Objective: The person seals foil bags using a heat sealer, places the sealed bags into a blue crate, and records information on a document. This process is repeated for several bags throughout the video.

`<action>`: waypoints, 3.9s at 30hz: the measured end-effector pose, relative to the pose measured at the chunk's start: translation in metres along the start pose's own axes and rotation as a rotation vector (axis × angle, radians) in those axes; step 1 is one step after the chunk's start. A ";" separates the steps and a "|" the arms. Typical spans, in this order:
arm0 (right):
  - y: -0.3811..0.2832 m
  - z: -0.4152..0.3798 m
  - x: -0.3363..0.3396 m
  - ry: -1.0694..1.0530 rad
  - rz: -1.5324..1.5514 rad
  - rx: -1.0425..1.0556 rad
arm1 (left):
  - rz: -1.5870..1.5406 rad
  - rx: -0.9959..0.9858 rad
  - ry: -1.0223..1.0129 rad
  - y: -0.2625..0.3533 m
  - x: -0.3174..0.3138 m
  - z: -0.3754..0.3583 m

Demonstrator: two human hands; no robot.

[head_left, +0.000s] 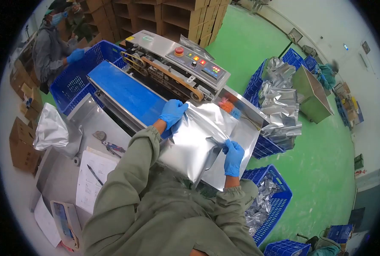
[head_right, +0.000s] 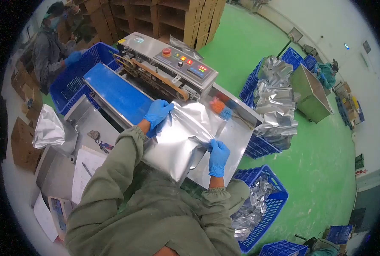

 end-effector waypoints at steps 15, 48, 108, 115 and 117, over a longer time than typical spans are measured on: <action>0.026 0.026 -0.154 -0.294 -0.029 -0.108 | 0.103 -0.218 0.302 0.042 0.119 -0.036; 0.445 -0.299 0.373 0.653 -0.812 -1.267 | -0.345 -0.005 -0.594 0.112 -0.091 -0.170; -0.176 -0.097 0.032 0.305 -0.202 0.664 | -1.009 -0.239 0.177 0.122 0.034 -0.102; -0.155 -0.087 0.003 0.154 -0.105 0.572 | -0.563 -0.476 0.014 0.141 0.047 -0.094; -0.159 -0.090 0.001 0.181 -0.161 0.643 | -0.709 -0.232 -0.125 0.136 0.038 -0.092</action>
Point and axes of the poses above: each hand's wrist, its own z-axis towards the middle knuckle, its own x-axis out of the back of the hand, y = z × x, the point moved 8 cm from there along z, towards the middle knuckle, and after that the axes turned 7 degrees about -z, right-handed, at the moved point
